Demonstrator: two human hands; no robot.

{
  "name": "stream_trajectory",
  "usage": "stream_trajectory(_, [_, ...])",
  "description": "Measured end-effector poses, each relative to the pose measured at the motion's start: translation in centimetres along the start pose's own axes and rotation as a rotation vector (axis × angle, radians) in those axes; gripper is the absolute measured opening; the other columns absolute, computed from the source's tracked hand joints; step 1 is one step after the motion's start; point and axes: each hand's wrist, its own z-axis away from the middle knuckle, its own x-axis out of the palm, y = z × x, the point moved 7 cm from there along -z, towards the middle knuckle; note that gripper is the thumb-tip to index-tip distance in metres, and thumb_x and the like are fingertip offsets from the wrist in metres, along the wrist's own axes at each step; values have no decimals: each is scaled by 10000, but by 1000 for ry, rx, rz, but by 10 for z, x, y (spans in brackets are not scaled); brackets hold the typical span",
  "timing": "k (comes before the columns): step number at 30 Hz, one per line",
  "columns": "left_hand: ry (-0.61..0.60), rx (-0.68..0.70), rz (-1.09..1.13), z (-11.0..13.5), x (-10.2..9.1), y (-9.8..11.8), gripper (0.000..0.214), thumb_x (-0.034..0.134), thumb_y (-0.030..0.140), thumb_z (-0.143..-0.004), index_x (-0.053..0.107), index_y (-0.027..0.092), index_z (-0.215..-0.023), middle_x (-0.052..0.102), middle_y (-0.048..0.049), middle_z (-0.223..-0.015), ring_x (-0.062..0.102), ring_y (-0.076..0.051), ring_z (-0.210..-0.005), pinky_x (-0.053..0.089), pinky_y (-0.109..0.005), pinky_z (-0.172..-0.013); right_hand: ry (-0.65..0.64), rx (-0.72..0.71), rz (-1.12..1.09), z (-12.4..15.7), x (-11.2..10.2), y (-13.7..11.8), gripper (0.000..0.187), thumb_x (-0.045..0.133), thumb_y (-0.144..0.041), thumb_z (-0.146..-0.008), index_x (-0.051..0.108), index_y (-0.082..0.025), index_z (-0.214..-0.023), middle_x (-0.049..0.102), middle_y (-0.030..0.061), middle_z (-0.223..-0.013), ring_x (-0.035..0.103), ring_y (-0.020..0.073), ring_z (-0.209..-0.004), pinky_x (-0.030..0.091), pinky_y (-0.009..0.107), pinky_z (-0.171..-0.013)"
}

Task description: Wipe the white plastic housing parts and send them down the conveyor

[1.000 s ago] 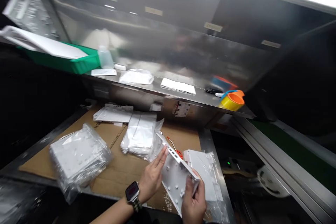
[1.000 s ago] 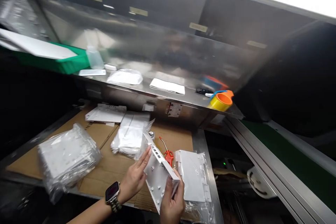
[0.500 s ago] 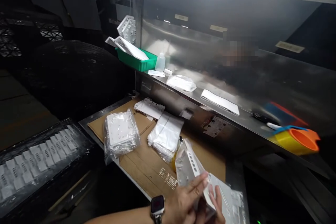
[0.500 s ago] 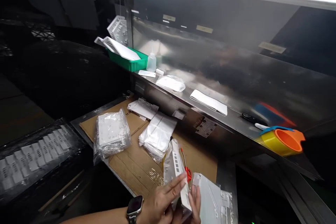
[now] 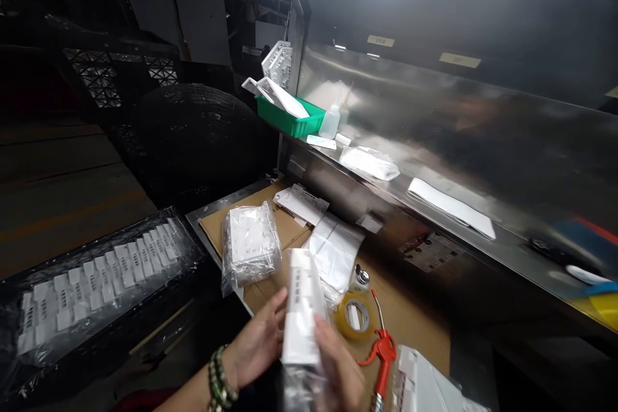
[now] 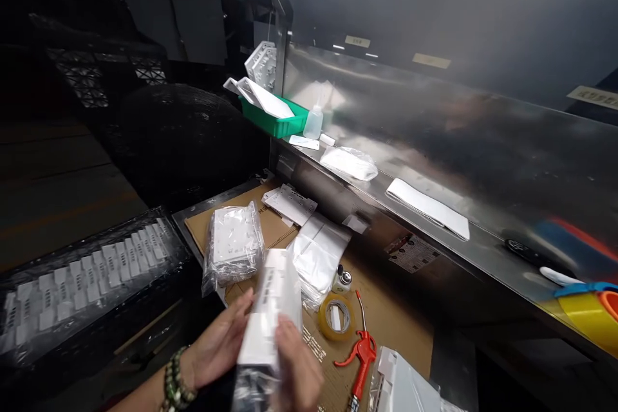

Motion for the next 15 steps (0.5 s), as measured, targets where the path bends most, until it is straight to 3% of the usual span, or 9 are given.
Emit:
stream_trajectory(1, [60,-48,79,-3,-16,2,541,623,619,-872,674,223,-1237,753,-135,-997,746,-309,-948,617,-405,-774,-164,-123,76,-7,28,-15,239,734,-381,-829,794,-407,-1060,763,-23,-1205,629,330,-1301,487,539,-1143])
stream_trajectory(3, [155,-45,127,-8,-48,11,601,782,473,-782,614,213,-1297,747,-92,-873,744,-273,-767,609,-366,-676,-502,-425,322,-8,78,-39,435,670,-236,-848,720,-356,-1263,669,12,-1389,585,301,-1357,460,498,-1165])
stream_trajectory(5, [265,11,152,-16,-86,23,700,842,306,-715,557,210,-1347,742,-61,-830,740,-267,-734,611,-367,-689,-661,-614,543,-5,105,-43,628,653,-154,-820,583,-295,-1429,478,78,-1581,527,305,-1409,473,482,-1148])
stream_trajectory(7, [386,100,152,-27,-128,40,688,810,230,-731,537,198,-1362,751,-68,-856,746,-285,-755,621,-398,-712,-605,-640,632,-12,109,-35,675,679,-147,-795,539,-280,-1442,375,113,-1644,520,333,-1411,511,487,-1108])
stream_trajectory(11, [592,238,89,-64,-205,83,576,703,100,-764,573,169,-1320,744,-51,-816,726,-235,-668,611,-337,-646,-352,-558,636,-24,83,0,555,674,-176,-810,575,-321,-1337,439,93,-1611,570,364,-1361,571,490,-1041])
stream_trajectory(13, [638,268,27,-82,-226,103,494,670,66,-797,603,164,-1276,731,-35,-811,711,-206,-652,597,-306,-624,-216,-509,651,-24,57,20,466,660,-184,-829,616,-319,-1272,493,92,-1574,630,353,-1296,602,447,-996])
stream_trajectory(15, [652,285,-61,-94,-232,120,397,680,75,-839,628,157,-1223,717,-24,-839,697,-181,-669,584,-286,-620,-96,-461,678,-17,22,37,406,642,-196,-850,648,-319,-1236,539,85,-1537,687,328,-1217,622,399,-960])
